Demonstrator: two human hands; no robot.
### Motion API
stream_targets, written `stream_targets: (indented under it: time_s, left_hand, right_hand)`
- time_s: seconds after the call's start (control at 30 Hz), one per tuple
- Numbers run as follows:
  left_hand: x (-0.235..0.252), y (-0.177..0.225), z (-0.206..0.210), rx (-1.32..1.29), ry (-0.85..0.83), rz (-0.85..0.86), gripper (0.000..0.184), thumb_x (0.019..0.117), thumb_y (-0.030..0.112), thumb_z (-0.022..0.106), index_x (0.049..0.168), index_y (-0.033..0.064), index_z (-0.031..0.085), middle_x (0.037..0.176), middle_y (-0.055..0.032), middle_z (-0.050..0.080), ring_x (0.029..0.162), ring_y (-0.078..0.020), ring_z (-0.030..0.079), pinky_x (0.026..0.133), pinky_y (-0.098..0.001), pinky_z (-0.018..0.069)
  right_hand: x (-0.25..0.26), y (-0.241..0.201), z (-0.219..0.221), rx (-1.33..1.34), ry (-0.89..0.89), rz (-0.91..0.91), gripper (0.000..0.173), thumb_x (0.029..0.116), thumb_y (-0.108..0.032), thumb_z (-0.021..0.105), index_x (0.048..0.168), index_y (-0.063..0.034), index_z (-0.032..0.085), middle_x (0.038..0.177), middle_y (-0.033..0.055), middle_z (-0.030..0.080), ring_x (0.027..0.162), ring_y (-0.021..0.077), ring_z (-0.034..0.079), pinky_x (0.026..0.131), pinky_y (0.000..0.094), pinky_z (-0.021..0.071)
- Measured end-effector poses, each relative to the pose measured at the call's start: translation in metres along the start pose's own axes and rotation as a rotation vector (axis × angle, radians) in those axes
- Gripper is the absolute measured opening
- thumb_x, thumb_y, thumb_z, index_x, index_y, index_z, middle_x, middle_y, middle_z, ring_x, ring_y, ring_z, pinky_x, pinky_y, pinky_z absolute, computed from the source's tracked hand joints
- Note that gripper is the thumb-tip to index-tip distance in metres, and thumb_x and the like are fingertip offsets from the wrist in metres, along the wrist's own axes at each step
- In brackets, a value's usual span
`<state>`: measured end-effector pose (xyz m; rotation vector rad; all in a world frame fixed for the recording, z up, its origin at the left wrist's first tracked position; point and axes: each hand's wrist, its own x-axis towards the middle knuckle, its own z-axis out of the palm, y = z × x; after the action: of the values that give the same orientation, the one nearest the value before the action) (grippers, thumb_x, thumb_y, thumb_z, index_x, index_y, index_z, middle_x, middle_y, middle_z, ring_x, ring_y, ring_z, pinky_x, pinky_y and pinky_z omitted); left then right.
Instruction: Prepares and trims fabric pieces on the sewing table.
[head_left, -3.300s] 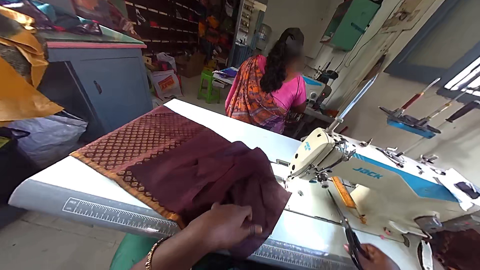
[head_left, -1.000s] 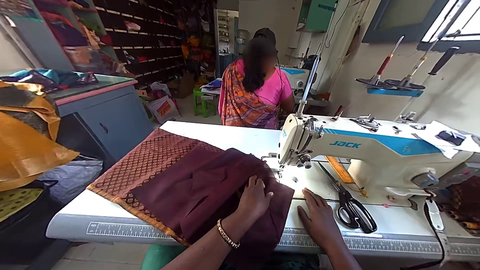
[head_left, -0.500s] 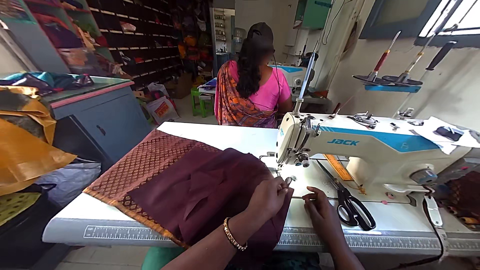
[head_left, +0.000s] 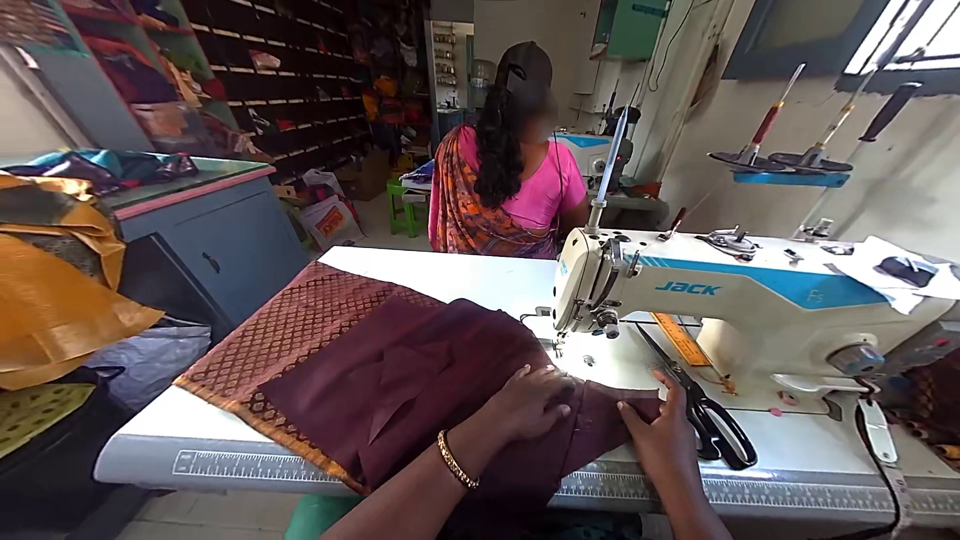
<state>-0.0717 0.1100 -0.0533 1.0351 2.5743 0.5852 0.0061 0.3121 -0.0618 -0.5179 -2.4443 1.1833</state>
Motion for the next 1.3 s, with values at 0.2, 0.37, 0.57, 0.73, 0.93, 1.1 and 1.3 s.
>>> stream_targets:
  time_s: [0.2,0.37,0.57,0.73,0.93,1.1,1.3]
  left_hand:
    - [-0.008,0.007,0.003,0.129,-0.074,-0.043,0.052,0.1087,0.055,0.032,0.160,0.0461,0.031,0.172,0.0002,0.020,0.161,-0.0247,0.004,0.115,-0.0773,-0.0068]
    - [-0.011,0.010,0.006,0.198,-0.094,-0.057,0.065,0.1022,0.071,0.029,0.163,0.0474,0.020,0.174,-0.0035,0.009,0.160,-0.0347,-0.005,0.110,-0.0829,-0.0086]
    - [-0.017,-0.004,-0.001,0.135,-0.045,-0.155,0.057,0.1122,0.047,0.022,0.166,0.0310,0.017,0.175,0.0009,0.007,0.160,-0.0329,-0.004,0.114,-0.0803,0.0010]
    - [-0.021,-0.020,-0.012,0.105,0.010,-0.248,0.058,0.1123,0.030,0.030,0.167,0.0163,0.015,0.175,0.0004,0.007,0.161,-0.0225,0.002,0.126,-0.0595,0.0091]
    - [-0.027,-0.023,-0.035,-0.061,0.035,-0.318,0.042,0.1031,0.005,0.046,0.144,-0.0048,0.052,0.155,-0.0202,0.046,0.145,-0.0318,0.044,0.119,-0.0488,0.0351]
    - [-0.034,-0.014,-0.037,0.239,0.562,-0.168,0.045,0.1004,0.002,0.051,0.145,-0.0001,0.054,0.149,-0.0175,0.055,0.138,-0.0342,0.052,0.115,-0.0522,0.0404]
    - [-0.017,-0.019,-0.021,0.265,0.017,0.090,0.054,0.1105,0.045,0.037,0.157,0.0184,0.044,0.167,0.0018,0.034,0.159,-0.0183,0.018,0.127,-0.0564,0.0039]
  right_hand:
    - [-0.006,-0.004,0.001,-0.090,0.041,-0.015,0.066,0.0928,-0.008,0.074,0.149,-0.0003,0.041,0.104,0.0257,0.070,0.093,0.0407,0.070,0.083,0.0571,0.0542]
    - [-0.006,0.005,0.001,-0.038,0.047,-0.084,0.061,0.0941,-0.007,0.071,0.149,-0.0002,0.043,0.105,0.0253,0.070,0.094,0.0396,0.069,0.084,0.0573,0.0543]
    - [-0.001,-0.003,0.002,0.522,-0.201,0.012,0.064,0.0957,0.001,0.063,0.151,-0.0009,0.031,0.105,0.0172,0.071,0.087,0.0184,0.074,0.080,0.0343,0.0625]
    - [0.010,-0.009,0.023,0.561,-0.698,-0.352,0.072,0.0997,-0.008,0.051,0.162,-0.0132,0.017,0.151,0.0031,0.055,0.135,0.0145,0.055,0.113,0.0367,0.0459]
    - [0.010,-0.019,0.043,-0.258,-0.597,-0.537,0.051,0.1029,-0.010,0.040,0.152,-0.0151,0.050,0.156,0.0017,0.051,0.151,0.0259,0.035,0.123,0.0532,0.0247]
    - [0.003,-0.019,0.046,-0.374,-0.532,-0.601,0.047,0.1005,-0.008,0.040,0.139,-0.0187,0.065,0.151,-0.0010,0.057,0.147,0.0265,0.043,0.119,0.0541,0.0300]
    - [0.002,-0.018,0.043,-0.313,-0.443,-0.489,0.042,0.0975,-0.011,0.046,0.133,-0.0138,0.068,0.145,0.0041,0.061,0.148,0.0305,0.040,0.120,0.0560,0.0279]
